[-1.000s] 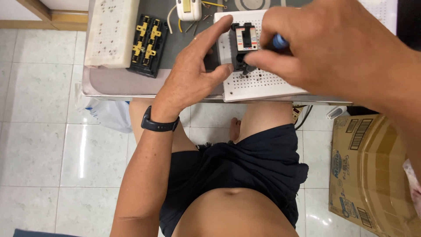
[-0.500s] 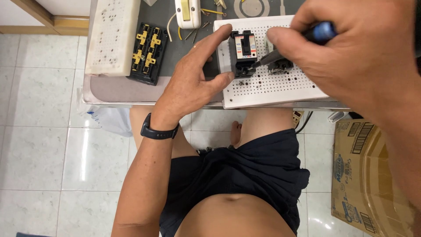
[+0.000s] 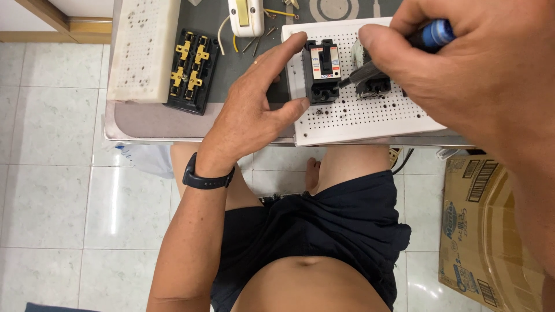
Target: The person uses a screwdriver to tighten screws on two black electrical components mounted on a white perforated board. They repeatedly adjust the components and tighten the terminal screws while seated at a table.
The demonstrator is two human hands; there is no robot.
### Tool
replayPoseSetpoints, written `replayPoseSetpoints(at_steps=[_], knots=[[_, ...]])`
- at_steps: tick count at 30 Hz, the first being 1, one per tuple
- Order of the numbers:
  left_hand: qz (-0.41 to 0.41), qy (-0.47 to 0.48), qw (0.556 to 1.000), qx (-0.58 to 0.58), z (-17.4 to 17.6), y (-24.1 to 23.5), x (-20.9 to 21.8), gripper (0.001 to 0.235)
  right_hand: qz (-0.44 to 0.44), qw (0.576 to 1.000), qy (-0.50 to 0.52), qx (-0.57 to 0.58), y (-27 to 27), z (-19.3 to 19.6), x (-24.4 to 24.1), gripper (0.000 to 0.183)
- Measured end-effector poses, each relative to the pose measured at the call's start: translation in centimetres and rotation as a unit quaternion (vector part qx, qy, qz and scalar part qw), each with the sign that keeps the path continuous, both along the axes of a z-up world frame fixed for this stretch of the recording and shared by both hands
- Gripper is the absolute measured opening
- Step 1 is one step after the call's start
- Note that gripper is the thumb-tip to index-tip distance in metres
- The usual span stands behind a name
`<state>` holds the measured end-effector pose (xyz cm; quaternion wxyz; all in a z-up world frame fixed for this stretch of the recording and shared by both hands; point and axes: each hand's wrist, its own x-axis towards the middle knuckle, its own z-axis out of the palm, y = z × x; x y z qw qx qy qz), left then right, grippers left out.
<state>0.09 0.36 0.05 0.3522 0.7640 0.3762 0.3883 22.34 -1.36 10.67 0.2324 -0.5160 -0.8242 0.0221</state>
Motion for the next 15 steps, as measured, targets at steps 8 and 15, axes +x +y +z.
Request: replayPoseSetpoints(at_steps=[8,15], knots=[[-0.007,0.004,1.000,-0.010,0.1,0.1,0.1,0.068,0.076,0.993,-0.062,0.067,1.7,-1.2,1.1,0.016],[0.046,0.099,0.994,0.027,-0.5,0.9,1.6,0.089,0.144,0.989,0.004,0.030,1.5,0.1,-2.3,0.006]])
